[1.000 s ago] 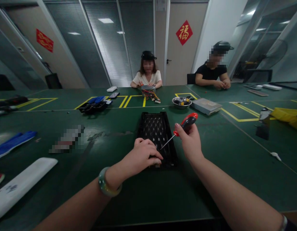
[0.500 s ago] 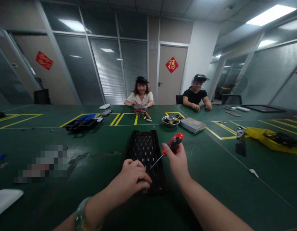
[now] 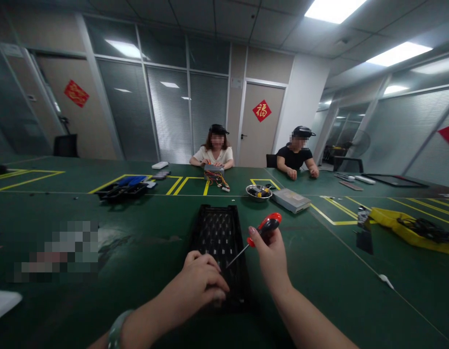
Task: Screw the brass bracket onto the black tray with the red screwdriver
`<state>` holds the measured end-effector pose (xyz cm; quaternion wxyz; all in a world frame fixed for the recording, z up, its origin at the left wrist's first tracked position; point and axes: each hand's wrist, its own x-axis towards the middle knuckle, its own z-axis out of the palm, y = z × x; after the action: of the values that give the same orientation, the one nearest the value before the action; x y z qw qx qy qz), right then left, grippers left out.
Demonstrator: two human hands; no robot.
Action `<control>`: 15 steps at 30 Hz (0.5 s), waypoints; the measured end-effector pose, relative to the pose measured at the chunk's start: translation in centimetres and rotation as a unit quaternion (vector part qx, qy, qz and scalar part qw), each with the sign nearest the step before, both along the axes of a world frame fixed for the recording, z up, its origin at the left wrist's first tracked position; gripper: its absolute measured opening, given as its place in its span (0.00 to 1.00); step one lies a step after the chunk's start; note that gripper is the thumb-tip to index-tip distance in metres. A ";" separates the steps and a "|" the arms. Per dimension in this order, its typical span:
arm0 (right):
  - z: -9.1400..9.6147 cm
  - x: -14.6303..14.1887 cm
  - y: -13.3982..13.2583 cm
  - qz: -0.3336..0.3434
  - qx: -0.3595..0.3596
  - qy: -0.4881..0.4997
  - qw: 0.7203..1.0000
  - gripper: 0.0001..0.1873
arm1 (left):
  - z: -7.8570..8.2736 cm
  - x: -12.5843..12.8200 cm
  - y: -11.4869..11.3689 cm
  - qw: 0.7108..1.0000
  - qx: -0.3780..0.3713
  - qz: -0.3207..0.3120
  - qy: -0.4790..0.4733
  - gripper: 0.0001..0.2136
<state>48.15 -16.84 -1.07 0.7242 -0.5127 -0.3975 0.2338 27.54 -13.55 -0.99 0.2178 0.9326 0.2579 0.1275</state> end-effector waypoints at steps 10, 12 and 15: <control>-0.4 0.1 0.2 0.001 0.004 -0.001 1.000 0.20 | 0.5 0.1 -0.4 0.999 -0.027 0.019 0.004 0.05; -0.3 0.1 0.1 -0.001 0.000 -0.002 1.000 0.19 | 0.5 0.1 -0.4 0.999 -0.031 0.025 0.000 0.05; 0.1 0.0 -0.1 -0.010 -0.007 0.001 1.000 0.19 | 0.3 0.1 -0.3 0.999 -0.035 0.027 -0.007 0.05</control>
<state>48.16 -16.95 -1.01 0.7233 -0.5214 -0.3899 0.2302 27.66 -13.90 -0.67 0.2489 0.9163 0.2852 0.1309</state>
